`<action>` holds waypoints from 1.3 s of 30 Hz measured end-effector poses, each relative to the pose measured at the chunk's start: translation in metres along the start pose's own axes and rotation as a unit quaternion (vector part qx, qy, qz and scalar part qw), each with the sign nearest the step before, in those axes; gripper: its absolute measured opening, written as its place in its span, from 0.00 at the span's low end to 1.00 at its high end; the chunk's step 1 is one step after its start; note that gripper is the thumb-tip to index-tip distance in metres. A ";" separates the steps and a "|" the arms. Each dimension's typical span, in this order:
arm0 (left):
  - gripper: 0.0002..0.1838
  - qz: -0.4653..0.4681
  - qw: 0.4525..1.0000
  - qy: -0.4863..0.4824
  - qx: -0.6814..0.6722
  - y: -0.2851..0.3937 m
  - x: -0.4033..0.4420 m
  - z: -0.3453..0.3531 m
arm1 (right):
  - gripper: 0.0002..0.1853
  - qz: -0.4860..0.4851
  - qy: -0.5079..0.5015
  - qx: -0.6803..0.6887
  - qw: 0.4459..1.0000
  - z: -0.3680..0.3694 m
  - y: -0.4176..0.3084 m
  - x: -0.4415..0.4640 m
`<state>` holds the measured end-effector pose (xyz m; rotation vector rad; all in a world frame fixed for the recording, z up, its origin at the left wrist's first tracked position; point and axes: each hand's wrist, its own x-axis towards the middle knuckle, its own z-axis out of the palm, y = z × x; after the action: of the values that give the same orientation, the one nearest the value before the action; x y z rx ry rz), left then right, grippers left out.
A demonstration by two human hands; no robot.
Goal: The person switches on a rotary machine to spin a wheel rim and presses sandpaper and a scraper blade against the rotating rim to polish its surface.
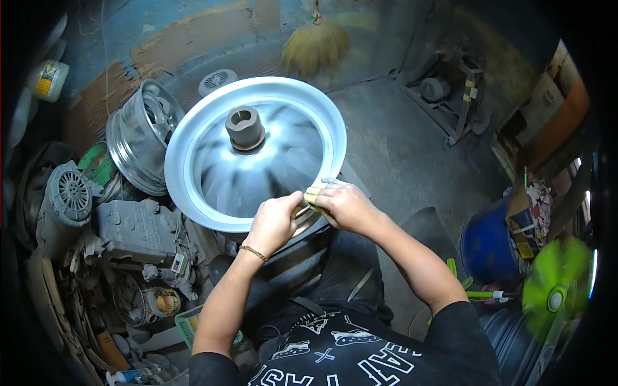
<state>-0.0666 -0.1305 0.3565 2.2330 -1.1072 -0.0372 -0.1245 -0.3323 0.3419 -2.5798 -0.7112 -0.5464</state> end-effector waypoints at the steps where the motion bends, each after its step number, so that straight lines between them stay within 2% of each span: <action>1: 0.05 0.010 1.000 0.009 0.004 0.001 -0.001 0.002 | 0.14 0.001 -0.001 0.001 1.000 0.000 0.001 -0.002; 12: 0.06 0.037 0.998 0.004 0.049 0.007 0.001 0.012 | 0.15 0.006 0.027 -0.010 1.000 0.000 0.004 -0.011; 14: 0.09 0.031 0.999 0.022 0.032 0.007 0.002 0.014 | 0.15 0.005 0.031 -0.016 0.999 -0.001 0.005 -0.011; 21: 0.08 0.067 0.996 0.043 0.041 0.009 0.008 0.019 | 0.16 0.007 0.050 -0.015 0.999 0.001 0.013 -0.017; 25: 0.09 0.033 0.998 -0.001 0.053 0.010 0.010 0.020 | 0.17 0.003 0.055 -0.010 0.998 -0.003 0.017 -0.017; 34: 0.09 0.067 0.995 0.037 0.058 0.013 0.019 0.031 | 0.19 0.014 0.041 -0.019 0.999 -0.010 0.023 -0.023; 39: 0.12 0.087 0.987 0.039 0.125 0.017 0.015 0.034 | 0.23 0.024 0.035 -0.014 0.999 -0.008 0.021 -0.032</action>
<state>-0.0788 -0.1663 0.3425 2.3213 -1.3211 0.2755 -0.1405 -0.3648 0.3278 -2.5830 -0.6207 -0.6326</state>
